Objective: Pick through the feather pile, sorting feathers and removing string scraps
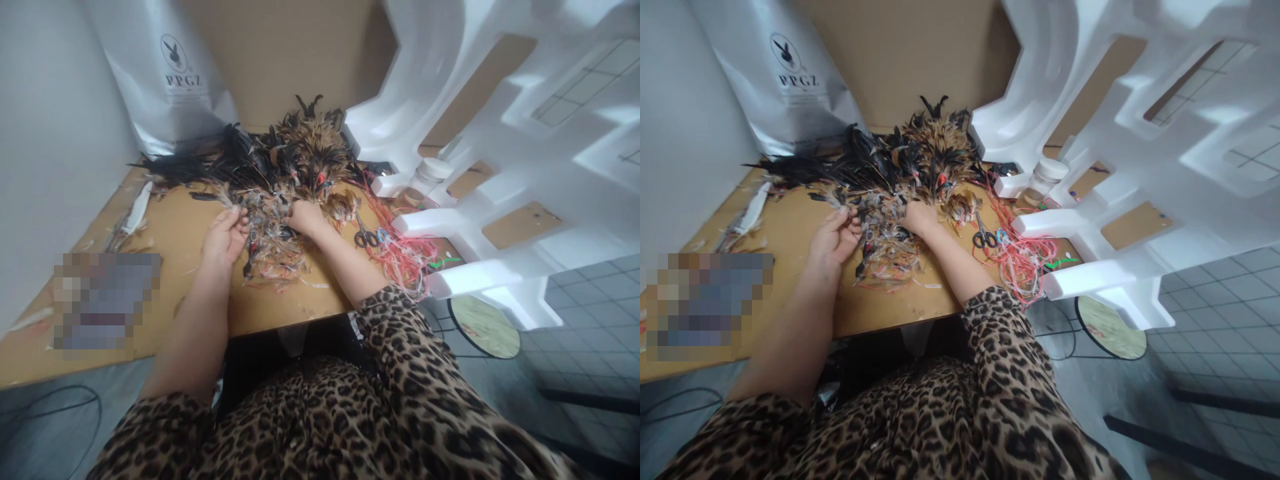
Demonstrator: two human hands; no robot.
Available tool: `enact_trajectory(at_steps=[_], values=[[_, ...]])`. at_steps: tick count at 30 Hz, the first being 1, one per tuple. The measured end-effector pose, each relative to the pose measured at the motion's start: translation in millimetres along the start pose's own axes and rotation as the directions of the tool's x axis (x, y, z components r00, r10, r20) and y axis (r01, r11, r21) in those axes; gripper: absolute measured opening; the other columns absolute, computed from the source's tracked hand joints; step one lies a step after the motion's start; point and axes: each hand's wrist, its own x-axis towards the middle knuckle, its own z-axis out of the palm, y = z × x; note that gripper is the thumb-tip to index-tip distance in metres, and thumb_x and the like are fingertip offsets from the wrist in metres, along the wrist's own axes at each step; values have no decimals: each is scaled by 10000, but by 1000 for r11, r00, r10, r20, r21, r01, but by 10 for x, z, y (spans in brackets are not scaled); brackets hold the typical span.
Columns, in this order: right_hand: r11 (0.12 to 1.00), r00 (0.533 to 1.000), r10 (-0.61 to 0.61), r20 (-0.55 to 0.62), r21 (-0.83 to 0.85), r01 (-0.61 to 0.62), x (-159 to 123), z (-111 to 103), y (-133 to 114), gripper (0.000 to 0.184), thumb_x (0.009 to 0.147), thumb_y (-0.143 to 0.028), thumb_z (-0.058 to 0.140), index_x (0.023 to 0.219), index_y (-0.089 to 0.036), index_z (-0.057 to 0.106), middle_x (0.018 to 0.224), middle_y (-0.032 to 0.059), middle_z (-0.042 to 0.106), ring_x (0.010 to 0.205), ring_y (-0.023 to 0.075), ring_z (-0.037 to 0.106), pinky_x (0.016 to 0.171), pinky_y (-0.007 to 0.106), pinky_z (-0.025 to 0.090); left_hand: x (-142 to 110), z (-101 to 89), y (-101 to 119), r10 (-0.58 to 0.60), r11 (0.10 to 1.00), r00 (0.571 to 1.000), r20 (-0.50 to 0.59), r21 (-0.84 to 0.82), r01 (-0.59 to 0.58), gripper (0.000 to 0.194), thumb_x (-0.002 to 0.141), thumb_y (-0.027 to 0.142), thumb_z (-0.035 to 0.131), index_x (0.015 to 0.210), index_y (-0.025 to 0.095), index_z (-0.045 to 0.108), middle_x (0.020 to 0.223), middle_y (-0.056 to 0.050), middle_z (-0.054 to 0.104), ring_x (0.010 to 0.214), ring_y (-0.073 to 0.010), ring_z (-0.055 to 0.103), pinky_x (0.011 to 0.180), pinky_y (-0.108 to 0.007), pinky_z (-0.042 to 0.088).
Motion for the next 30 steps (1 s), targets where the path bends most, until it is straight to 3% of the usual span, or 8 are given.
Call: enact_trajectory(at_steps=[4,8,11,14,16,18,24,30], values=[[999,998,40,51,19,-41,75,78,-64,254,673,-285,627,848,-119,707,938,189,690,876,268,653,748,342,481,-7,6,-14,-9,999,1000,10,37,8,135,686,159,711,675,156,576,675,6,623,539,-46,542,456,-143,397],[933,1000,-23,-4,360,23,102,104,35,72,654,-195,607,660,-146,660,700,66,675,696,164,629,645,251,455,-18,16,-18,-16,999,1000,2,49,16,115,689,141,700,673,151,586,665,0,624,537,-48,540,456,-136,399],[636,996,-62,62,772,-8,68,80,104,91,659,-205,612,608,-133,590,578,-2,615,513,73,528,514,182,401,-22,20,-28,-39,997,999,-2,62,39,99,689,125,692,688,150,596,682,-9,638,545,-52,551,454,-133,404],[282,979,-116,170,950,-132,10,43,105,126,654,-234,656,685,-126,599,611,-4,639,467,38,489,449,146,360,-18,16,-47,-78,993,997,11,90,77,93,693,122,690,701,144,600,705,-23,654,555,-60,569,452,-136,414],[153,968,-149,204,971,-181,-19,27,84,168,633,-229,697,743,-129,618,622,-5,648,476,34,501,453,138,372,-14,10,-60,-103,989,994,19,109,100,83,701,124,684,710,139,604,724,-35,666,557,-65,579,450,-140,421],[85,962,-172,211,976,-199,-34,23,65,189,622,-217,722,760,-131,625,609,-13,644,484,34,511,477,140,399,-11,6,-70,-120,985,992,26,125,116,69,708,123,677,721,134,610,742,-45,676,562,-70,589,452,-145,429],[24,956,-240,171,985,-170,-29,49,58,186,631,-196,708,777,-114,627,605,-18,644,458,29,509,459,136,396,-17,6,-79,-153,979,987,37,139,147,50,719,106,655,721,118,606,752,-56,681,574,-79,604,467,-148,440],[160,949,-281,141,982,-99,-30,51,40,148,640,-192,667,740,-108,598,564,-13,624,488,66,562,447,146,373,-18,2,-71,-110,986,992,63,134,101,42,724,96,649,715,116,614,786,-56,691,590,-81,607,471,-153,445]])
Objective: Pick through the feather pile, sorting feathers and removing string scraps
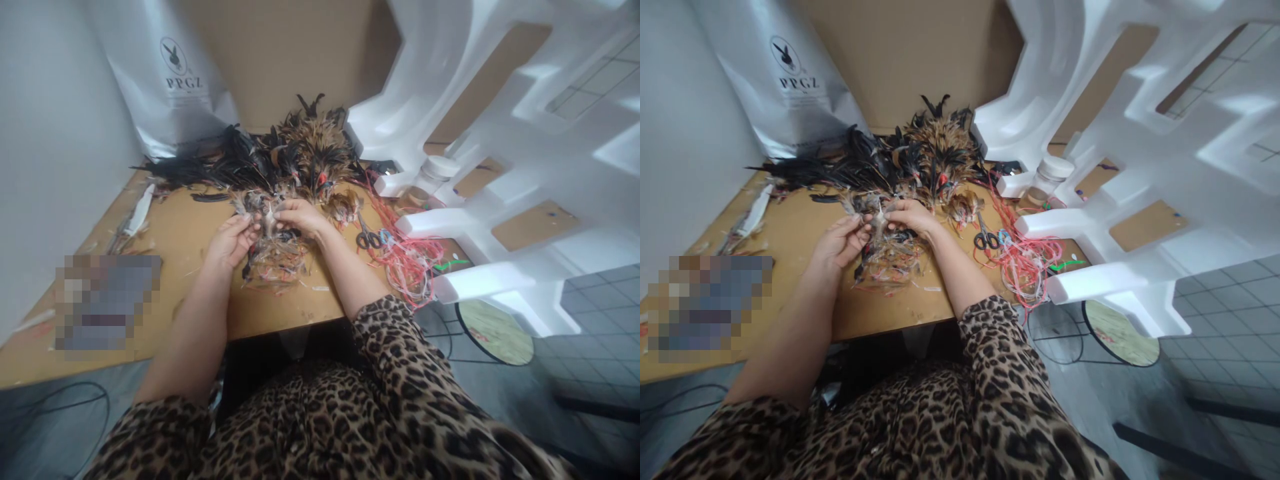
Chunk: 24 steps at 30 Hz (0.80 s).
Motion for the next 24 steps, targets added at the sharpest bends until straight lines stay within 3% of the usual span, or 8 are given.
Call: enact_trajectory(at_steps=[4,7,11,15,19,24], values=[[974,995,-98,20,-203,100,0,36,5,99,651,-167,620,714,-103,580,534,-36,587,506,68,540,493,163,368,-8,7,8,70,997,997,33,-27,-69,81,734,88,638,671,117,596,848,-65,703,594,-65,603,492,-145,454],[907,980,-184,80,-369,201,9,61,44,75,640,-162,602,657,-105,556,516,-63,530,499,50,467,509,170,342,-24,29,4,87,996,994,62,-23,-85,103,746,88,628,657,114,584,892,-78,706,614,-59,608,522,-138,465],[860,966,-225,128,-440,258,21,96,92,73,640,-163,599,661,-104,562,540,-66,514,519,47,454,519,171,337,-48,71,4,73,997,996,52,7,-73,71,766,83,604,705,117,616,818,-68,700,656,-71,631,580,-143,489],[954,991,-128,33,-269,132,20,108,59,102,684,-168,593,765,-106,588,529,-46,561,487,61,515,490,166,372,-50,81,31,91,996,996,22,-14,-91,82,771,84,602,700,121,619,721,-38,670,645,-71,629,607,-150,495],[999,993,-21,-118,35,25,15,51,6,115,712,-142,578,826,-131,573,592,-24,625,469,61,554,414,141,359,-34,51,69,208,974,978,14,-91,-206,86,760,116,633,682,132,600,724,-23,655,674,-76,627,616,-158,490],[960,993,112,49,252,-120,-11,26,-11,99,731,-102,569,827,-126,560,629,-13,654,462,45,550,414,126,400,-37,46,71,320,946,946,55,-79,-316,47,751,139,641,705,147,636,751,-19,660,690,-72,619,647,-167,488]])
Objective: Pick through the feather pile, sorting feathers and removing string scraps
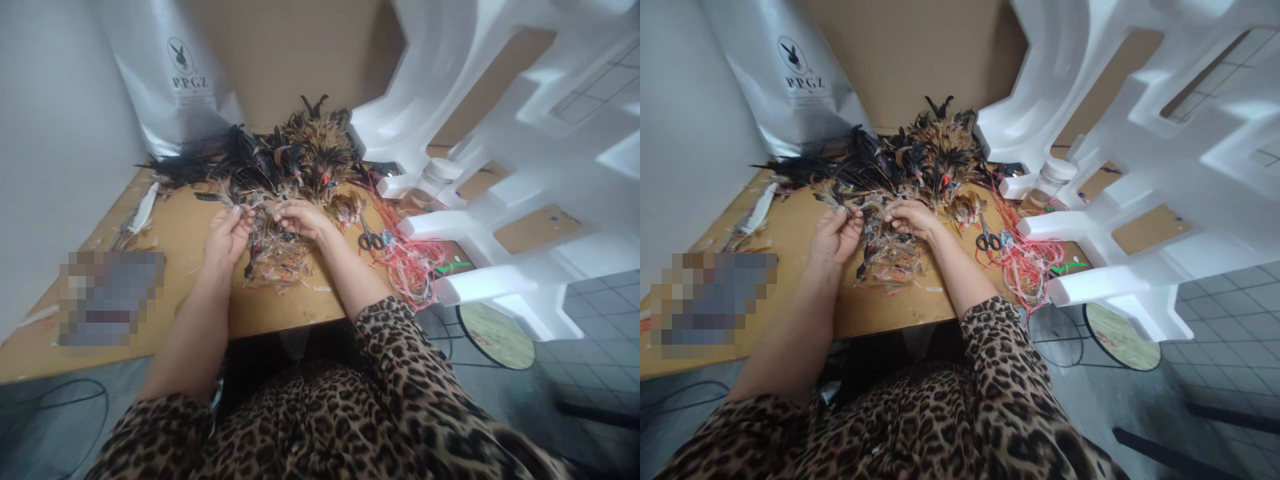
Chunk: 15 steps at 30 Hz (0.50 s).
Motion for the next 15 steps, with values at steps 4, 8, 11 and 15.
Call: enact_trajectory(at_steps=[4,8,11,15], values=[[994,993,92,75,43,-96,-20,90,21,61,768,-116,571,828,-102,574,597,-11,638,435,36,524,381,115,377,-39,38,-41,26,994,997,78,102,-34,31,709,167,686,719,150,662,731,-26,670,676,-85,622,658,-190,498],[990,990,85,114,100,-96,-22,155,40,88,780,-171,603,813,-94,575,599,-17,623,435,27,512,375,109,372,-75,72,-88,12,974,993,121,225,-39,82,680,217,718,702,156,667,707,-29,679,647,-97,627,661,-216,512],[992,995,50,82,112,-59,-5,153,60,163,724,-193,680,779,-109,552,597,-28,609,437,19,491,378,107,360,-83,77,-101,-10,967,991,132,253,-24,107,662,229,729,704,152,668,708,-33,685,642,-100,632,638,-209,510],[997,1000,-9,4,77,9,36,118,87,260,645,-224,750,783,-125,553,561,-54,572,435,17,466,392,113,357,-58,37,-91,-63,970,996,66,237,45,112,670,222,714,723,145,654,763,-42,699,661,-103,648,576,-178,494]])
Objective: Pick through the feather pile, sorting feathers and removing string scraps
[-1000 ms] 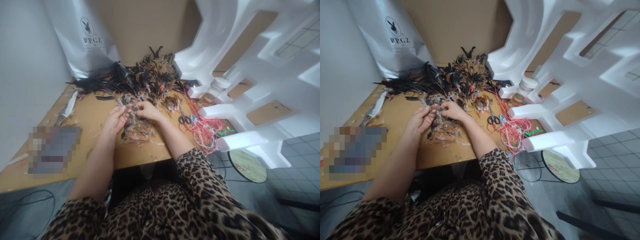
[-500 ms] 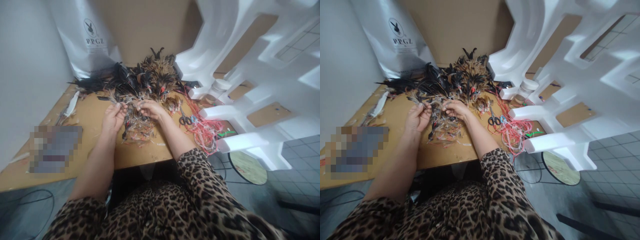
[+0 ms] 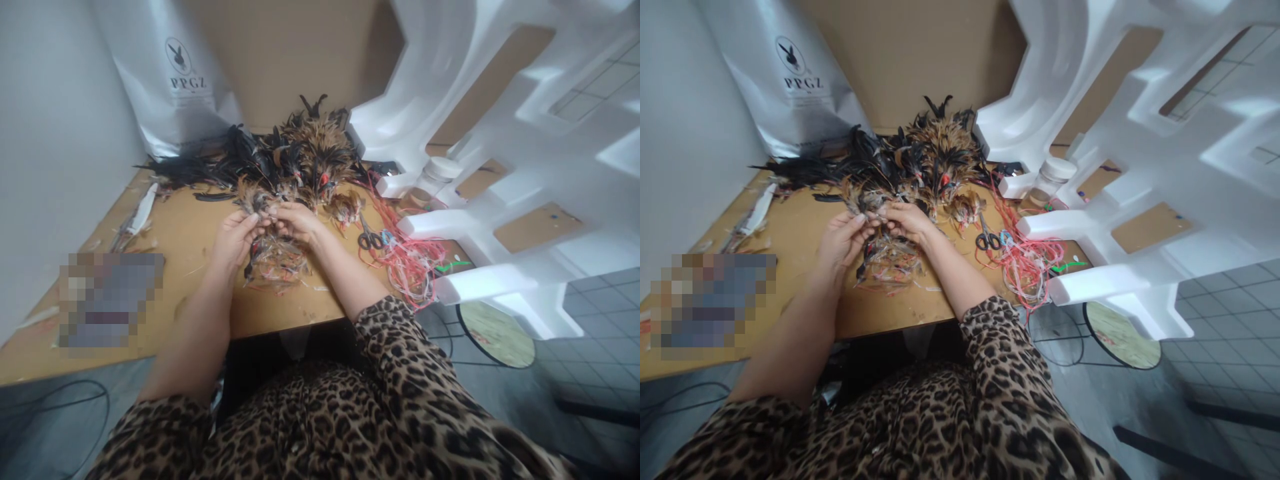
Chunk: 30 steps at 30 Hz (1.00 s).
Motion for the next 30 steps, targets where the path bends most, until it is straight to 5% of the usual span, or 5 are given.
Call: enact_trajectory(at_steps=[4,11,23,30], values=[[994,995,-81,-54,-78,77,20,-26,1,277,602,-244,769,743,-123,564,528,-64,545,415,18,444,374,121,321,25,-44,7,-124,992,987,-103,-34,121,105,684,190,700,703,129,617,751,-46,700,581,-84,636,481,-144,454],[928,984,-161,-71,-352,126,-36,25,-17,194,657,-256,709,725,-117,593,459,-67,515,391,22,413,387,129,321,-9,-2,8,-302,953,950,-79,12,303,107,665,153,709,707,97,627,691,-70,694,503,-78,611,417,-130,413],[850,980,-198,-31,-504,155,-47,23,-32,207,635,-277,711,653,-107,594,461,-63,518,400,22,416,410,144,313,-1,-41,-46,-326,942,945,-24,76,326,106,622,137,731,661,63,666,610,-66,648,459,-47,554,429,-111,419],[923,979,-188,-81,-356,148,13,-28,14,236,639,-302,728,744,-109,640,529,-37,584,429,28,468,393,133,333,5,-44,-33,-321,944,946,-49,59,323,89,643,115,719,635,83,636,589,-47,634,445,-49,543,411,-117,417]])
